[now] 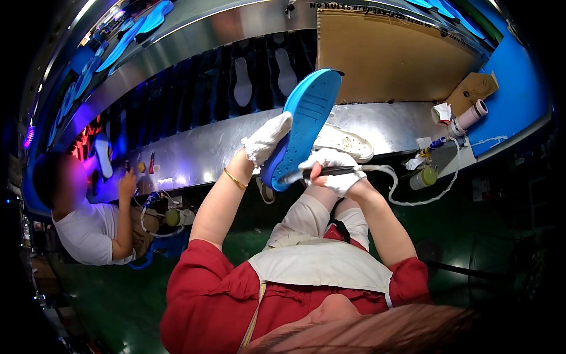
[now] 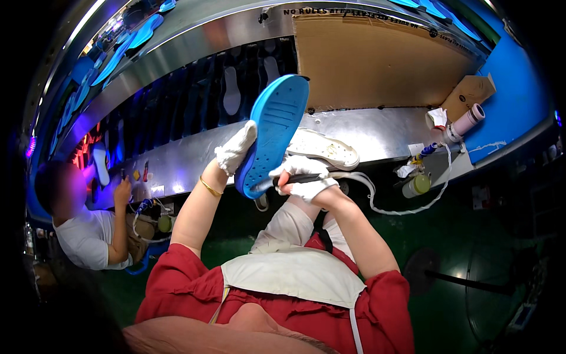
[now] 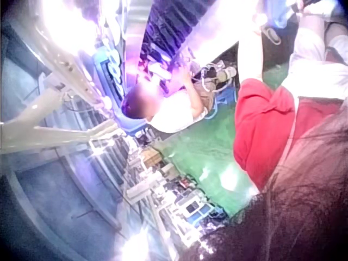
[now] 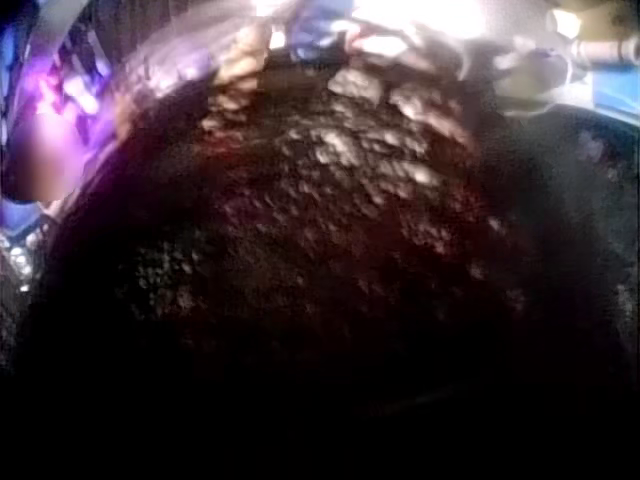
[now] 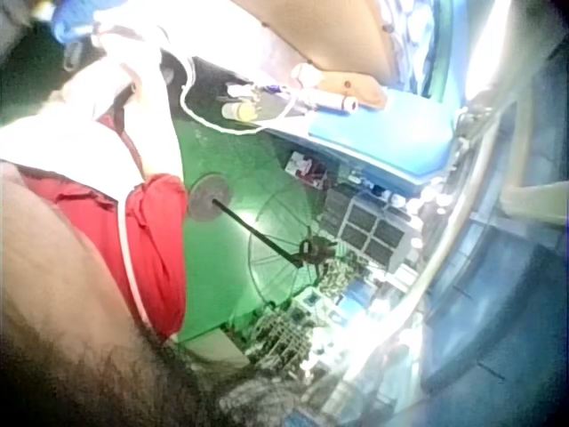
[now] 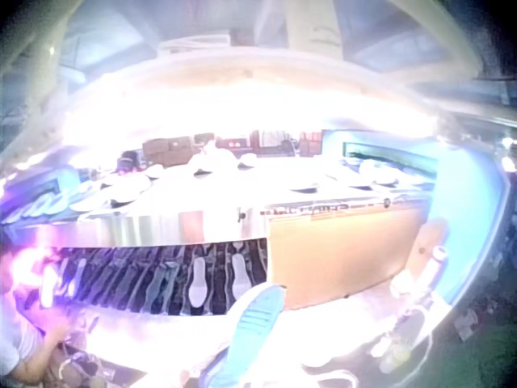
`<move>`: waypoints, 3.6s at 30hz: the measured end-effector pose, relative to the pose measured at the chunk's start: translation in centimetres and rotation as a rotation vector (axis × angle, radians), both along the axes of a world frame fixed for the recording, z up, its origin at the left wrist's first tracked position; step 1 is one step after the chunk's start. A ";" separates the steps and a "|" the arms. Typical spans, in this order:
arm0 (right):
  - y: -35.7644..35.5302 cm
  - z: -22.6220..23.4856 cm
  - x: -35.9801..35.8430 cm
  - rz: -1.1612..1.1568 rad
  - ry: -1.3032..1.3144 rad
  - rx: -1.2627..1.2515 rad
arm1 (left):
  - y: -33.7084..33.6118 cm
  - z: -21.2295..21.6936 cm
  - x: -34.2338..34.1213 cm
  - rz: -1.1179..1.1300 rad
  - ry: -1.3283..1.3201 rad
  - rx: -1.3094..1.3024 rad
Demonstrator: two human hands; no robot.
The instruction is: The person applies glue to the surface of blue shoe insoles by hand using a brush, picking them up from the workstation and placing them back down.
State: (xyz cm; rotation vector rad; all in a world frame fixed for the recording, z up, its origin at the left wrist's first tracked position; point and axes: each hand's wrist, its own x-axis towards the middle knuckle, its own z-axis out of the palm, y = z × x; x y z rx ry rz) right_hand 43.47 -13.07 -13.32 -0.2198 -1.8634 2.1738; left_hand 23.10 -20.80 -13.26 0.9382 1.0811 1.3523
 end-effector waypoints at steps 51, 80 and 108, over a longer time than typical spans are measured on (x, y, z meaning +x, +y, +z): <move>-0.6 -1.2 -0.1 -0.395 0.251 0.187 | -2.4 -6.3 8.4 0.141 -0.954 0.066; -3.5 0.4 1.6 -0.188 0.113 0.482 | -1.5 -3.1 3.8 0.192 -0.883 0.180; -2.9 -0.4 1.0 -0.188 0.066 -0.449 | -1.8 -3.1 4.8 0.304 -0.825 0.466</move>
